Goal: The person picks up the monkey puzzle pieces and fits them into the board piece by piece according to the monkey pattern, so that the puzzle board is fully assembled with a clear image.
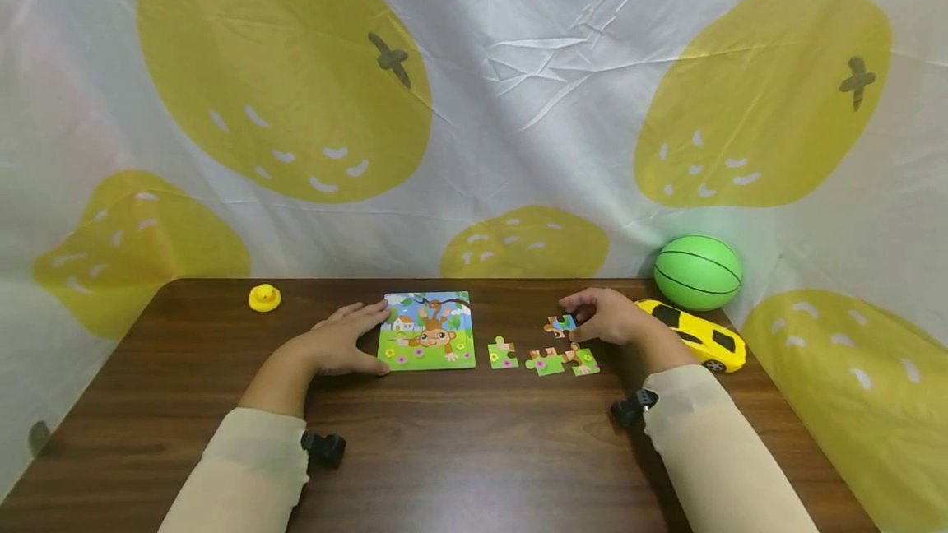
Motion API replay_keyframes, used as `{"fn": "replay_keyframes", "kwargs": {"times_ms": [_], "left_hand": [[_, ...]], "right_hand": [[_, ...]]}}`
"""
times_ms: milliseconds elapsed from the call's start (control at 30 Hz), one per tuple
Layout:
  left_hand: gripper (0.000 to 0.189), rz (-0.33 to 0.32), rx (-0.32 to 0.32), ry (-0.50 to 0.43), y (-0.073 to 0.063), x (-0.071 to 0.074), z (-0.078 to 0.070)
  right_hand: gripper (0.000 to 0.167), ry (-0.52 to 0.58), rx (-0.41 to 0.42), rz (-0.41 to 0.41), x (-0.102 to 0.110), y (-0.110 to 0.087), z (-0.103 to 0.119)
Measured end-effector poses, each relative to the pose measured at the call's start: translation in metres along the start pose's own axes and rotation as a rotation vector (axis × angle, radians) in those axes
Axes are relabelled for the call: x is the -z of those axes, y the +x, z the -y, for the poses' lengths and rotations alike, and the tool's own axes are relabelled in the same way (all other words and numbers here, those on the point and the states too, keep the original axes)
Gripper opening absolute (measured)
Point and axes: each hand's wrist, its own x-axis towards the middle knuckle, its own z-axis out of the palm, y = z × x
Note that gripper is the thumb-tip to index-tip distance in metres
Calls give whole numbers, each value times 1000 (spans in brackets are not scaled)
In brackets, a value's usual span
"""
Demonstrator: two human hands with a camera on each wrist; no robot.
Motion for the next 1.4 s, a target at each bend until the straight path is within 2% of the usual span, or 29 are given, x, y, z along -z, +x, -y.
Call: {"fn": "replay_keyframes", "kwargs": {"times_ms": [633, 967, 1233, 1400], "left_hand": [[106, -2, 4, -2, 1, 0, 1], [107, 3, 8, -7, 2, 0, 0], [107, 3, 8, -8, 1, 0, 0], [107, 7, 11, -10, 0, 0, 0]], "right_hand": [[50, -96, -13, -25, 0, 0, 5], [54, -61, -5, -9, 3, -3, 1], [49, -112, -16, -7, 1, 1, 5], [43, -108, -35, 4, 1, 2, 5]]}}
